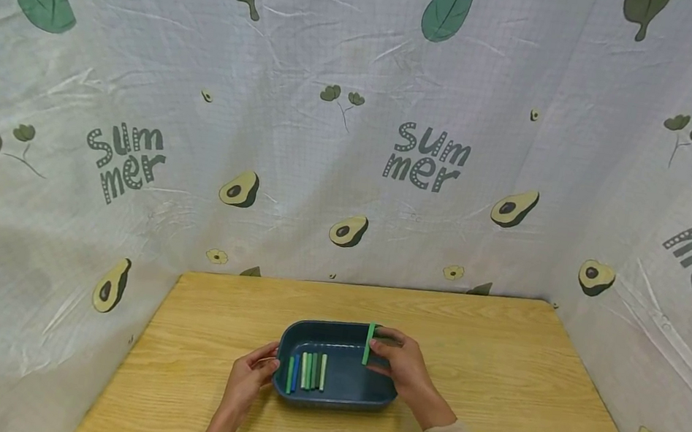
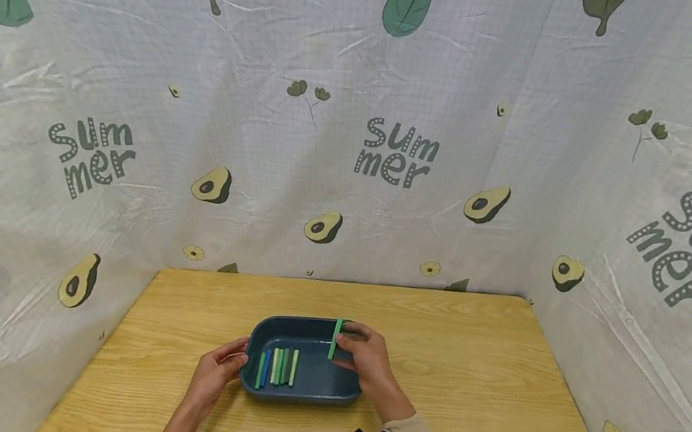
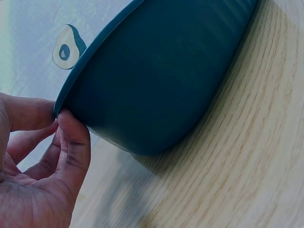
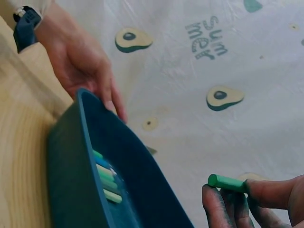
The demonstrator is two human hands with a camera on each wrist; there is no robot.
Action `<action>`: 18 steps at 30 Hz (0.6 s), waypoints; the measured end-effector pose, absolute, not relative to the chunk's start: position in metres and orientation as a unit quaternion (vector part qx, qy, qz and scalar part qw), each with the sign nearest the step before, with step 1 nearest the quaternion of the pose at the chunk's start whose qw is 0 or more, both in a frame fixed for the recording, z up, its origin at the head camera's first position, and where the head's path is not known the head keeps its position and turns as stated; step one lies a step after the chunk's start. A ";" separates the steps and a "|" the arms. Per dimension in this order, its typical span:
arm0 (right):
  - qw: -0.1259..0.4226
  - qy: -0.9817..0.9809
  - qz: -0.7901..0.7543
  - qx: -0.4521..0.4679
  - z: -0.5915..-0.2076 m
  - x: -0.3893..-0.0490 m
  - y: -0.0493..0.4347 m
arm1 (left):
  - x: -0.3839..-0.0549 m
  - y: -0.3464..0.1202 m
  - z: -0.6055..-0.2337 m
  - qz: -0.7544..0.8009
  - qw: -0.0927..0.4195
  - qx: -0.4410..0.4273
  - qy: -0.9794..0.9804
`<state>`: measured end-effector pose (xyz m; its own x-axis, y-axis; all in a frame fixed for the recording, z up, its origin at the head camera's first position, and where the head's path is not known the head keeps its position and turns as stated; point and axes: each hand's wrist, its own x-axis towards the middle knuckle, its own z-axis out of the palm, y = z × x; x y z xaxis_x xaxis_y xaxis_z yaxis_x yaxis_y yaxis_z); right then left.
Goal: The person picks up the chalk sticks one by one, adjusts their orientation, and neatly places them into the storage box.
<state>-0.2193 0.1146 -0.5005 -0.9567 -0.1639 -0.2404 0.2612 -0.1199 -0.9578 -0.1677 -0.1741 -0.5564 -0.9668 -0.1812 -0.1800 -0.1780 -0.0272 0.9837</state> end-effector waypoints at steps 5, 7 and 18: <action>0.161 0.647 -0.745 0.017 -0.507 -0.221 0.104 | -0.168 -0.174 -0.557 -0.706 0.005 0.128 -0.697; 0.169 0.648 -0.742 0.011 -0.509 -0.221 0.100 | -0.168 -0.174 -0.558 -0.707 0.006 0.127 -0.696; 0.207 0.669 -0.713 -0.010 -0.524 -0.229 0.084 | -0.172 -0.175 -0.560 -0.710 0.005 0.127 -0.693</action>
<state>-0.2288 0.0839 -0.5239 -0.9139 -0.3095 -0.2628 0.2820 -0.0181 -0.9592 -0.1725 -0.1751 -0.5597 -0.9677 -0.1835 -0.1732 -0.1688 -0.0391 0.9849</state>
